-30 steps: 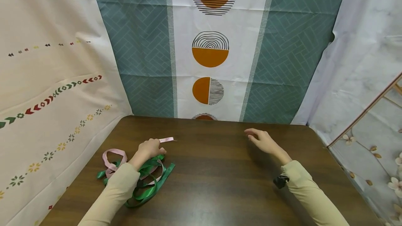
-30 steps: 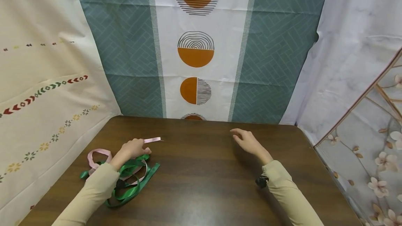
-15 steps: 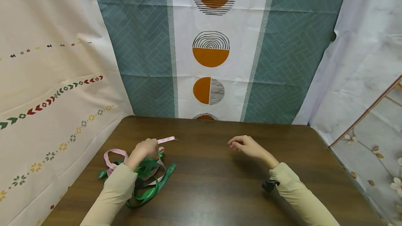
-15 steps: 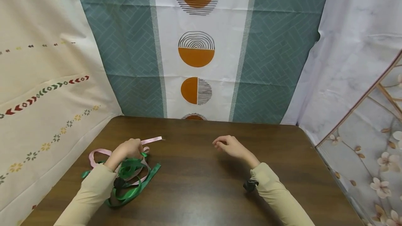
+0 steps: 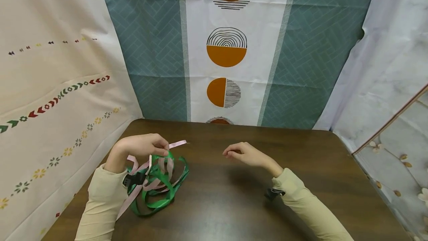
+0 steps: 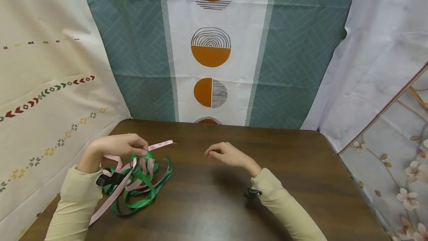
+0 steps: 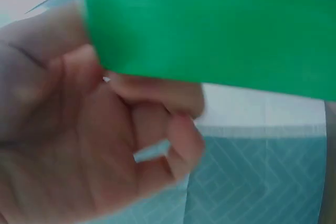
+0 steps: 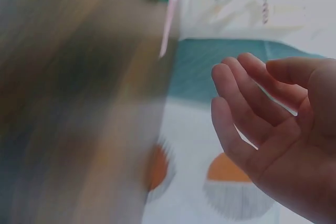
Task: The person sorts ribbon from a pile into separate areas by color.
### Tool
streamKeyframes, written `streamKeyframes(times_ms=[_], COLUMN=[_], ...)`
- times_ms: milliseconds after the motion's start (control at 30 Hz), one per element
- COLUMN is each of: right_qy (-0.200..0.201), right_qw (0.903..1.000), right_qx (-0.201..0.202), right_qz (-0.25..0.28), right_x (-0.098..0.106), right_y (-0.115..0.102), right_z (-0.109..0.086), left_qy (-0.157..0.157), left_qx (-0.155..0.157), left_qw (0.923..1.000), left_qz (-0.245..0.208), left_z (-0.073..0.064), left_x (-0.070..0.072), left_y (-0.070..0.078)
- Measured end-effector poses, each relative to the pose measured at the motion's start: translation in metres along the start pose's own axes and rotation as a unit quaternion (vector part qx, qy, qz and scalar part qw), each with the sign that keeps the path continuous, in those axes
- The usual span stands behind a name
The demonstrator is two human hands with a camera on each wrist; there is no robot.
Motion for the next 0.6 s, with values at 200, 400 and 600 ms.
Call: streamKeyframes(times_ms=[200, 400, 600], right_qy=[-0.002, 0.016, 0.009], right_qw=[0.9984, 0.9968, 0.9788], right_qx=[0.054, 0.063, 0.087], right_qz=[-0.015, 0.047, 0.185], right_x=[-0.006, -0.007, -0.006], right_y=[-0.045, -0.082, -0.102], right_z=[0.015, 0.029, 0.034], left_qy=[-0.023, -0.033, -0.011], left_qx=[-0.118, -0.175, -0.182], left_qw=[0.989, 0.9744, 0.9736], left_qz=[-0.086, -0.137, -0.137], left_z=[0.006, 0.022, 0.047], left_x=[0.003, -0.002, -0.002], left_y=[0.031, 0.063, 0.086])
Point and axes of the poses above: each hand's wrist, its own z-axis towards the middle knuckle, its own x-axis out of the back of the hand, y = z × x, the point moved 9 cm from there along z, towards the middle knuckle, and after that the axes turned 4 degrees about x, right-handed, at the moved point
